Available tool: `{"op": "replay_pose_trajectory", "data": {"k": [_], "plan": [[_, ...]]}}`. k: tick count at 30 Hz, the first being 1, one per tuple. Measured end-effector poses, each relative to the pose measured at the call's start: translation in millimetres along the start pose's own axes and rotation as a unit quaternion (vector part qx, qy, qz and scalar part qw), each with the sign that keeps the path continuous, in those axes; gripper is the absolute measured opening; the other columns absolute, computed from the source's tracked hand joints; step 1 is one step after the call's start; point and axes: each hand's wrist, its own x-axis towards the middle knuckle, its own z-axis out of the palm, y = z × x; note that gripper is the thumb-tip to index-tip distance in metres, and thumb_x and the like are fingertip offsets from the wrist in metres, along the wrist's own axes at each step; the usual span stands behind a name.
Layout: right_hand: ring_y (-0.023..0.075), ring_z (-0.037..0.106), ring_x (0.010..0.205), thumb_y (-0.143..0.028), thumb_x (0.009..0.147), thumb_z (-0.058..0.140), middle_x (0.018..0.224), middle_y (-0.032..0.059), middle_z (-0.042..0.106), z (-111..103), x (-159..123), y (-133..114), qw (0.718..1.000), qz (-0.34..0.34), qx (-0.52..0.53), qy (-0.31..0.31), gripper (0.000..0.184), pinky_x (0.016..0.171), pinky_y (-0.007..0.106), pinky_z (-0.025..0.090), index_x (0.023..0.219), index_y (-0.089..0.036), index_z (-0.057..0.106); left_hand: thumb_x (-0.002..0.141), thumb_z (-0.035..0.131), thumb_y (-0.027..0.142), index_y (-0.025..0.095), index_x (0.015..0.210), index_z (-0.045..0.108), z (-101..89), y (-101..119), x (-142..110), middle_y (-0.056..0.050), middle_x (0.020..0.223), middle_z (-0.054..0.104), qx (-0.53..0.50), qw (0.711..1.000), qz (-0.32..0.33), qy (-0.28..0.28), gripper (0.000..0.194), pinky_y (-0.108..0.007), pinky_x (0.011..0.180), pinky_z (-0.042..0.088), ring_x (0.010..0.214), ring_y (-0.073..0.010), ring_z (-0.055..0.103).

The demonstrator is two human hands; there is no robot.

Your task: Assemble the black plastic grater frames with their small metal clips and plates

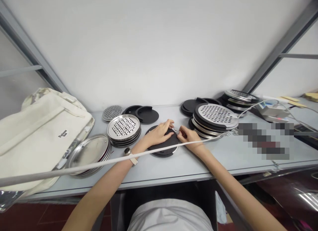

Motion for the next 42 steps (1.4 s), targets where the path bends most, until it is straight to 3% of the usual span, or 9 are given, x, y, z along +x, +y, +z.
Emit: {"op": "replay_pose_trajectory", "data": {"k": [4,13,27,30,33,42], "plan": [[0.0105,0.044,0.050,-0.026,0.079,0.043,0.060,-0.0009,0.052,-2.2,-1.2,2.0,0.999,0.000,-0.005,0.037,0.011,0.051,0.022,0.033,0.070,-0.020,0.044,0.087,0.047,0.018,0.019,0.119,0.033,-2.1,2.1,-0.2,-0.009,0.109,0.056,0.019,1.000,0.000,-0.002,0.036,-0.036,0.093,0.043,0.106,-0.0196,0.054],[0.0132,0.051,0.057,-0.029,0.087,0.042,0.064,0.0014,0.056,-2.8,-2.6,-2.1,0.999,-0.040,0.013,0.018,0.018,0.055,0.023,0.037,0.084,-0.019,0.055,0.085,0.051,0.021,0.019,0.111,0.039,-2.6,7.2,-3.8,-0.004,0.089,0.054,0.059,0.997,-0.034,0.029,0.029,-0.032,0.078,0.047,0.087,-0.0186,0.056],[0.0179,0.059,0.076,-0.031,0.089,0.045,0.083,0.0070,0.063,1.3,1.1,-1.0,0.997,-0.066,0.029,0.003,0.022,0.067,0.027,0.044,0.090,-0.019,0.063,0.085,0.052,0.023,0.019,0.104,0.043,12.8,6.1,-7.5,-0.003,0.090,0.050,0.042,0.992,-0.081,0.083,0.021,-0.032,0.078,0.046,0.083,-0.0167,0.053],[0.0176,0.058,0.075,-0.029,0.089,0.044,0.083,0.0066,0.062,0.5,0.3,-1.7,0.997,-0.070,0.021,0.007,0.021,0.069,0.027,0.044,0.091,-0.020,0.063,0.090,0.044,0.025,0.019,0.096,0.048,13.4,5.4,-7.0,-0.003,0.092,0.048,0.027,0.991,-0.092,0.093,0.009,-0.031,0.081,0.045,0.082,-0.0154,0.052],[0.0172,0.057,0.075,-0.028,0.089,0.044,0.082,0.0063,0.061,0.2,-0.9,-2.0,0.997,-0.075,0.020,0.016,0.021,0.070,0.027,0.043,0.090,-0.020,0.063,0.092,0.036,0.017,0.018,0.089,0.052,10.2,4.9,-5.6,-0.004,0.091,0.048,0.026,0.990,-0.088,0.109,0.016,-0.031,0.084,0.043,0.084,-0.0154,0.052],[0.0168,0.056,0.070,-0.032,0.089,0.043,0.075,0.0051,0.058,0.5,-4.0,-3.3,0.997,-0.069,0.036,0.028,0.021,0.067,0.028,0.044,0.087,-0.019,0.059,0.085,0.046,0.012,0.017,0.085,0.055,5.6,0.2,-2.7,-0.003,0.086,0.058,-0.028,0.992,-0.080,0.095,0.010,-0.027,0.074,0.046,0.080,-0.0146,0.055]]}}
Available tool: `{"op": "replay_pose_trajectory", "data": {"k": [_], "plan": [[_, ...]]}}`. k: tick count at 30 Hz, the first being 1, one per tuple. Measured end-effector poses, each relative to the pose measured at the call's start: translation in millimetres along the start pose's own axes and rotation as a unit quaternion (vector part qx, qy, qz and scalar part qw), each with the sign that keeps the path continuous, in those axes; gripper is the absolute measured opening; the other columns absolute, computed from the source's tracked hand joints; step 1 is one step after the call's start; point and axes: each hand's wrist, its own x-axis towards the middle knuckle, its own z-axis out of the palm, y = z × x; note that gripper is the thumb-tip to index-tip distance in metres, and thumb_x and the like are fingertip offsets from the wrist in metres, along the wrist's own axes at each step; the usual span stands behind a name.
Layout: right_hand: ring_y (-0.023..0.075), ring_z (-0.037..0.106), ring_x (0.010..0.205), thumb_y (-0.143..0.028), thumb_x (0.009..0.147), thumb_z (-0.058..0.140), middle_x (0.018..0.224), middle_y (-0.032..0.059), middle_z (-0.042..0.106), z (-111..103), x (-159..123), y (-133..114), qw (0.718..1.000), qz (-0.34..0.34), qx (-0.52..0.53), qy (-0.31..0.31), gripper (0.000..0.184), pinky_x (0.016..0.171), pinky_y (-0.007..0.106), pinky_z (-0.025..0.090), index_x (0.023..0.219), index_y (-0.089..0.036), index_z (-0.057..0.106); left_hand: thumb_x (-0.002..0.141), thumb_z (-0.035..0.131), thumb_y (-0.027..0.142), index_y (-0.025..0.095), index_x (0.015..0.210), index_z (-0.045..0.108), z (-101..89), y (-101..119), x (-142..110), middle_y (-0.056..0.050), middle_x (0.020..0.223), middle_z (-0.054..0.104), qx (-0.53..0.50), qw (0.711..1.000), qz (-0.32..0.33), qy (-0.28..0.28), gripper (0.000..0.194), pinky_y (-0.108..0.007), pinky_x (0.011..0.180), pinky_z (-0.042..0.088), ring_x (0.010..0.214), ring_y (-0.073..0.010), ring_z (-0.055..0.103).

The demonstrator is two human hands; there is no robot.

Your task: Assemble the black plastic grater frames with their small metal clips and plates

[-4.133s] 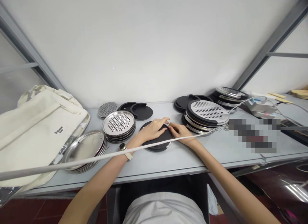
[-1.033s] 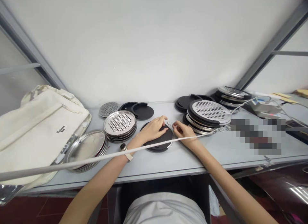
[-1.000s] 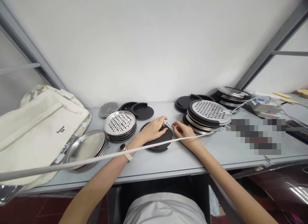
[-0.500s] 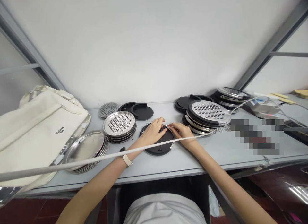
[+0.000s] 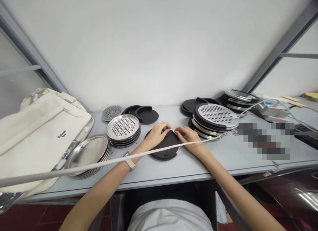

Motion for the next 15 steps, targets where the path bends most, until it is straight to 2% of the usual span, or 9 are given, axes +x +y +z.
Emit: {"op": "replay_pose_trajectory", "data": {"k": [3,7,11,15], "plan": [[0.0186,0.057,0.073,-0.040,0.087,0.048,0.079,0.0058,0.059,3.7,-2.8,-0.5,1.000,0.025,0.003,0.016,0.028,0.068,0.029,0.046,0.102,-0.018,0.053,0.084,0.047,0.012,0.016,0.084,0.057,-0.7,-0.8,0.6,-0.002,0.085,0.060,-0.010,1.000,-0.002,-0.001,0.011,-0.026,0.072,0.046,0.078,-0.0139,0.056],[0.0215,0.057,0.078,-0.053,0.072,0.063,0.089,0.0089,0.058,9.0,-4.0,-1.5,0.999,0.034,-0.010,0.011,0.062,0.069,0.033,0.047,0.117,-0.015,0.043,0.084,0.049,0.013,0.016,0.086,0.062,-3.9,-1.3,2.4,-0.003,0.086,0.064,-0.014,1.000,-0.009,-0.010,0.013,-0.025,0.071,0.046,0.079,-0.0142,0.058],[0.0188,0.056,0.077,-0.050,0.070,0.066,0.090,0.0068,0.056,8.2,1.7,-3.5,0.996,0.050,0.054,-0.049,0.062,0.072,0.033,0.049,0.116,-0.017,0.041,0.084,0.050,0.013,0.015,0.086,0.064,-6.1,-3.3,4.9,-0.004,0.087,0.066,-0.009,1.000,0.000,-0.015,0.014,-0.025,0.072,0.046,0.080,-0.0148,0.059],[0.0198,0.058,0.084,-0.048,0.069,0.068,0.093,0.0061,0.056,4.4,6.8,-4.5,0.989,0.056,0.112,-0.081,0.064,0.078,0.037,0.050,0.117,-0.020,0.037,0.084,0.049,0.013,0.016,0.087,0.065,-7.0,-6.5,5.4,-0.004,0.088,0.067,0.004,1.000,0.013,-0.014,0.016,-0.026,0.074,0.045,0.082,-0.0150,0.059]]}}
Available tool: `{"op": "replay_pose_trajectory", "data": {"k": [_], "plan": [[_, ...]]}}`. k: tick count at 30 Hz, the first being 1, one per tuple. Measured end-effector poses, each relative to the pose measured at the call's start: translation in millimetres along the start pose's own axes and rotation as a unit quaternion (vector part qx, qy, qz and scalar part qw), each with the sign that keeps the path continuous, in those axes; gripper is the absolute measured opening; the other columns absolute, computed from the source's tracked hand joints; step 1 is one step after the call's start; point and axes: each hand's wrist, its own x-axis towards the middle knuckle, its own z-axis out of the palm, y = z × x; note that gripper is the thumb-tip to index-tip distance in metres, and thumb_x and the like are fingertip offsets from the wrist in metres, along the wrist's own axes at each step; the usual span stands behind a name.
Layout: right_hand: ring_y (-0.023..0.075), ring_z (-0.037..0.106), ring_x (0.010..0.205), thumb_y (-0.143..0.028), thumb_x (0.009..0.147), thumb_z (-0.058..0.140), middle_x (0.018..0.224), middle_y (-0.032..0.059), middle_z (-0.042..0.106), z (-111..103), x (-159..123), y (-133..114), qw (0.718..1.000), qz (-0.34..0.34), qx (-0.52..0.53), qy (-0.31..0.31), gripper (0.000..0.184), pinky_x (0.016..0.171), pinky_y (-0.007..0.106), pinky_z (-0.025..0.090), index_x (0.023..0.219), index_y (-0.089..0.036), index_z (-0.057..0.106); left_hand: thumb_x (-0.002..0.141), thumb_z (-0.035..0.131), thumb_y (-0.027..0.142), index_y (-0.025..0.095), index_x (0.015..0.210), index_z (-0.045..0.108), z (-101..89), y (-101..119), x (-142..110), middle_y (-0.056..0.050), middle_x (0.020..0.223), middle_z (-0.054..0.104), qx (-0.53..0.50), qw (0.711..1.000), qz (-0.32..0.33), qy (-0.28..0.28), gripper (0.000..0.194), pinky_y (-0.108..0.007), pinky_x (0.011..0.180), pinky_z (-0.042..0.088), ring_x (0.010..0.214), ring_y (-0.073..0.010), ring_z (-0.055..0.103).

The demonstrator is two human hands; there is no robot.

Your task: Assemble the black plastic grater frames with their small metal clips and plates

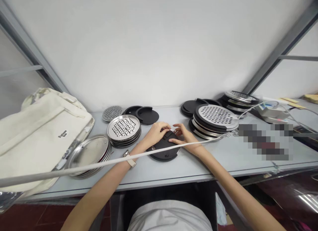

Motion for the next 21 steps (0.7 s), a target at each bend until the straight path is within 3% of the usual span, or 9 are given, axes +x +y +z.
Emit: {"op": "replay_pose_trajectory", "data": {"k": [8,11,16,21], "plan": [[0.0220,0.058,0.098,-0.045,0.072,0.066,0.103,0.0076,0.058,-5.8,10.1,1.2,0.996,-0.025,0.057,-0.069,0.065,0.087,0.039,0.048,0.122,-0.022,0.033,0.084,0.048,0.012,0.016,0.085,0.063,-8.4,-4.2,-2.7,-0.003,0.087,0.065,0.019,1.000,-0.003,-0.008,0.016,-0.025,0.074,0.045,0.082,-0.0142,0.059],[0.0224,0.058,0.099,-0.043,0.077,0.062,0.105,0.0085,0.058,-2.1,10.8,-0.4,0.996,-0.041,0.028,-0.073,0.060,0.088,0.041,0.047,0.125,-0.021,0.033,0.082,0.047,0.010,0.016,0.084,0.061,-10.7,-4.9,-3.1,-0.003,0.084,0.062,0.045,0.999,-0.007,-0.006,0.014,-0.025,0.072,0.045,0.078,-0.0141,0.057],[0.0296,0.055,0.101,-0.042,0.082,0.055,0.106,0.0169,0.055,19.6,-10.7,-17.1,0.986,-0.028,-0.129,0.103,0.048,0.088,0.047,0.045,0.119,-0.014,0.041,0.082,0.046,0.009,0.016,0.082,0.057,-11.6,-4.9,-3.6,-0.003,0.083,0.058,0.060,0.998,0.004,0.002,0.014,-0.025,0.073,0.045,0.078,-0.0136,0.056],[0.0297,0.053,0.104,-0.045,0.081,0.056,0.109,0.0155,0.053,33.9,-19.3,-20.4,0.987,-0.063,-0.113,0.097,0.049,0.089,0.046,0.045,0.119,-0.018,0.041,0.081,0.045,0.007,0.016,0.082,0.058,-13.6,-5.8,-3.1,-0.002,0.081,0.059,0.065,0.998,0.017,0.001,0.016,-0.025,0.073,0.044,0.077,-0.0136,0.056]]}}
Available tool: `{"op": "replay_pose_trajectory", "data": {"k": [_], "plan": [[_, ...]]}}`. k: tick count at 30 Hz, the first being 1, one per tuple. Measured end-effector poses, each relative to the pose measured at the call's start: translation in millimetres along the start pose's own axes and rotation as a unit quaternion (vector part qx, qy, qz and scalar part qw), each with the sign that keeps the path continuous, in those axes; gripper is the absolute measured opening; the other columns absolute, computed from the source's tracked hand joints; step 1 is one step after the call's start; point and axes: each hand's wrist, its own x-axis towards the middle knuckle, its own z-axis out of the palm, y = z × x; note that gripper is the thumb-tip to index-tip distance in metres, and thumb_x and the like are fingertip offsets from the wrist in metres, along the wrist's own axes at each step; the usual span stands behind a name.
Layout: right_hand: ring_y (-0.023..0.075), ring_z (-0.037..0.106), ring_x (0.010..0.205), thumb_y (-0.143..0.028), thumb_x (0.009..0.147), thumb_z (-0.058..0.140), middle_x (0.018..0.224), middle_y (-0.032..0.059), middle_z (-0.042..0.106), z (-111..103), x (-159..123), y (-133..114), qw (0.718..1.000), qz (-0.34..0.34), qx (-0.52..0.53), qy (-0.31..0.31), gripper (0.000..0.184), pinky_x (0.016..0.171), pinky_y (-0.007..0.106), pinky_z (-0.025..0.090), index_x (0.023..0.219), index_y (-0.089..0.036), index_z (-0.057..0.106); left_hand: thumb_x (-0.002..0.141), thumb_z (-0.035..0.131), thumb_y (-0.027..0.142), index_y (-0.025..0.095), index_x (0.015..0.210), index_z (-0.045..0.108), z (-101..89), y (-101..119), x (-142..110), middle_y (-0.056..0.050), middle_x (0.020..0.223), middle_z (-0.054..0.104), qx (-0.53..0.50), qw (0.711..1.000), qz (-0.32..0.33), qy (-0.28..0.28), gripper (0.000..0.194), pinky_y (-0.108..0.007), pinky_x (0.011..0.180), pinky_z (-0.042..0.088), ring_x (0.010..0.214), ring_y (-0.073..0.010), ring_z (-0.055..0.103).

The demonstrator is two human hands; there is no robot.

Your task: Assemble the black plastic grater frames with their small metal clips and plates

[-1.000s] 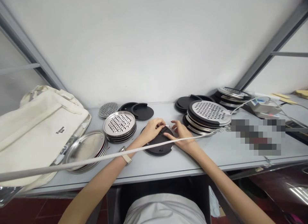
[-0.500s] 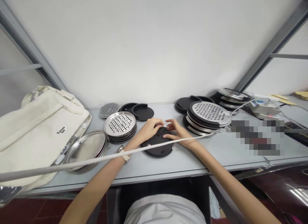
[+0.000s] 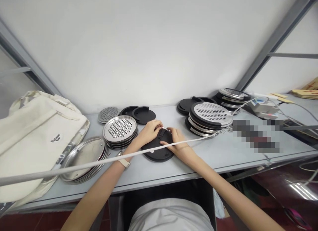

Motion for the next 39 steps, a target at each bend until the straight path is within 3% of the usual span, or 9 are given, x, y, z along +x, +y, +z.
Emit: {"op": "replay_pose_trajectory", "data": {"k": [3,7,13,18,25,30,34,39], "plan": [[0.0291,0.055,0.098,-0.045,0.075,0.065,0.103,0.0142,0.054,1.9,8.0,13.1,0.999,0.018,0.039,-0.005,0.063,0.086,0.047,0.046,0.123,-0.016,0.037,0.081,0.046,0.006,0.016,0.083,0.060,-0.6,-1.4,0.4,-0.002,0.082,0.061,0.000,1.000,0.000,0.000,0.018,-0.025,0.073,0.044,0.078,-0.0137,0.057],[0.0279,0.056,0.100,-0.046,0.070,0.069,0.105,0.0139,0.052,-3.4,19.1,25.1,0.992,0.042,0.095,-0.076,0.079,0.087,0.047,0.047,0.130,-0.015,0.028,0.081,0.046,0.007,0.016,0.085,0.062,-0.8,-2.7,0.3,-0.003,0.085,0.064,-0.005,1.000,-0.012,-0.004,0.019,-0.025,0.074,0.044,0.080,-0.0141,0.059],[0.0286,0.056,0.105,-0.050,0.066,0.071,0.129,0.0217,0.039,-12.6,30.1,28.1,0.981,0.056,0.131,-0.132,0.090,0.093,0.050,0.043,0.134,-0.015,0.023,0.081,0.047,0.007,0.017,0.085,0.062,-3.1,-4.0,0.3,-0.002,0.083,0.063,0.009,1.000,-0.007,0.002,0.019,-0.025,0.074,0.044,0.080,-0.0138,0.058],[0.0273,0.054,0.110,-0.049,0.067,0.070,0.135,0.0213,0.034,-16.7,40.0,34.4,0.974,0.026,0.154,-0.167,0.091,0.098,0.050,0.039,0.136,-0.019,0.020,0.082,0.047,0.009,0.017,0.085,0.062,-2.9,-7.7,0.2,-0.002,0.083,0.061,0.025,0.999,-0.024,0.021,0.017,-0.025,0.072,0.045,0.079,-0.0138,0.058],[0.0238,0.053,0.113,-0.046,0.068,0.071,0.134,0.0158,0.036,-18.4,46.5,40.2,0.952,0.004,0.216,-0.215,0.089,0.097,0.047,0.041,0.136,-0.025,0.018,0.081,0.050,0.009,0.017,0.083,0.063,-3.2,-8.8,-0.4,-0.002,0.082,0.063,0.039,0.998,-0.044,0.036,0.016,-0.025,0.075,0.046,0.078,-0.0139,0.059],[0.0231,0.053,0.112,-0.045,0.068,0.070,0.129,0.0140,0.044,-20.6,46.6,35.4,0.957,0.019,0.204,-0.204,0.077,0.096,0.044,0.043,0.129,-0.022,0.030,0.081,0.051,0.010,0.016,0.084,0.065,-4.8,-7.5,-0.2,-0.003,0.083,0.066,0.031,0.997,-0.059,0.031,0.015,-0.026,0.077,0.047,0.080,-0.0153,0.062],[0.0177,0.060,0.095,-0.044,0.086,0.049,0.104,0.0085,0.059,-16.3,58.4,26.7,0.975,0.059,0.188,-0.103,0.044,0.086,0.037,0.047,0.120,-0.019,0.038,0.081,0.053,0.011,0.017,0.084,0.066,-5.5,-7.7,0.3,-0.003,0.084,0.068,0.020,0.997,-0.065,0.032,0.015,-0.026,0.077,0.048,0.079,-0.0153,0.063],[0.0147,0.057,0.069,-0.035,0.091,0.039,0.076,0.0024,0.061,7.5,80.2,20.2,0.992,0.083,0.093,-0.022,0.021,0.068,0.027,0.045,0.097,-0.017,0.048,0.079,0.054,0.009,0.017,0.085,0.068,-6.3,-7.9,0.5,-0.002,0.084,0.070,0.015,0.998,-0.054,0.031,0.017,-0.025,0.077,0.046,0.079,-0.0146,0.064]]}}
